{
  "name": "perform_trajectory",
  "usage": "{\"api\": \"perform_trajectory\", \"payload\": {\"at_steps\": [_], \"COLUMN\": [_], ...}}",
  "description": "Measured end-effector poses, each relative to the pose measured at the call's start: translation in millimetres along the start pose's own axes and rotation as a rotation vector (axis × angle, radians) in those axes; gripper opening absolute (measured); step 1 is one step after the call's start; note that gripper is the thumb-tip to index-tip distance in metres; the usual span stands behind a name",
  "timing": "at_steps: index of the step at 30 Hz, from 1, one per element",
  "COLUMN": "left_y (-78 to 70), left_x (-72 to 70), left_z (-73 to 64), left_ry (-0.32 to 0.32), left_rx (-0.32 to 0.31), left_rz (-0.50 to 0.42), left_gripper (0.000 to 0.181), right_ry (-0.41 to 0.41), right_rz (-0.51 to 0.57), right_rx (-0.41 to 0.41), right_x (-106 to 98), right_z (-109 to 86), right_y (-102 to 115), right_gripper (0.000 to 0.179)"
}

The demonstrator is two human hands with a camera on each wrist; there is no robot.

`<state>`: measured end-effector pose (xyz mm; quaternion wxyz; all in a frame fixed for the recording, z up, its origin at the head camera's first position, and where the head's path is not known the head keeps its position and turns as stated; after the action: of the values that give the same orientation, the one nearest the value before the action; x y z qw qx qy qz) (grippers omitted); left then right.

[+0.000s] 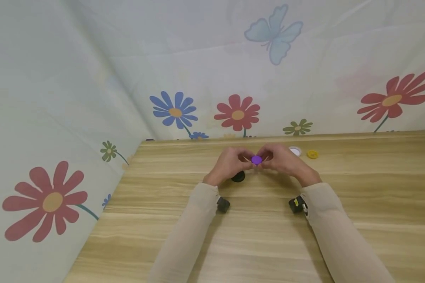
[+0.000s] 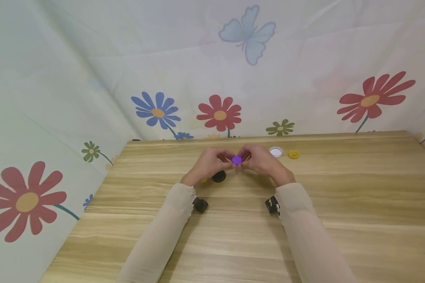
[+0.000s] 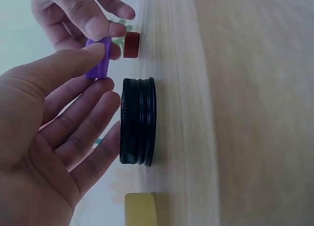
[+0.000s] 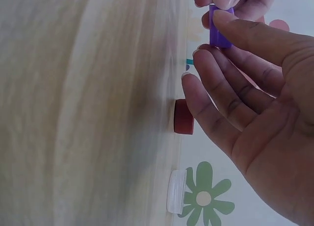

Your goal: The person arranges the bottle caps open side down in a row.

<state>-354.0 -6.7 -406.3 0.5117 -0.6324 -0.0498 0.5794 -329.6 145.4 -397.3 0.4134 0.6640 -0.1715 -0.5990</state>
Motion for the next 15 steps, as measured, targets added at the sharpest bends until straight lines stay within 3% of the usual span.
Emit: {"api": "perform_trajectory", "payload": {"at_steps": [15], "left_y": [1.4], "left_x": [5.8], "left_z": [-1.6], "left_ry": [0.077], "left_rx": [-0.010], "left_rz": [0.002], "left_gripper": [0.023], "right_ry": [0.093], "right_rz": [-0.020], "right_rx": [0.042], "right_x": [7.5], "right_z": [-2.3], "right_y": [-2.7], "right_gripper": [0.021]}}
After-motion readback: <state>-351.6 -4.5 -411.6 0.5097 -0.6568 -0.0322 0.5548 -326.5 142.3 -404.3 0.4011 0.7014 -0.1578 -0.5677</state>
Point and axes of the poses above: each hand's wrist, its own z-axis towards the middle knuckle, its own x-axis out of the palm, y = z × x, the point moved 7 cm from there along z, towards the middle knuckle, and after that the axes turned 3 degrees about x, right-handed, at the moved point
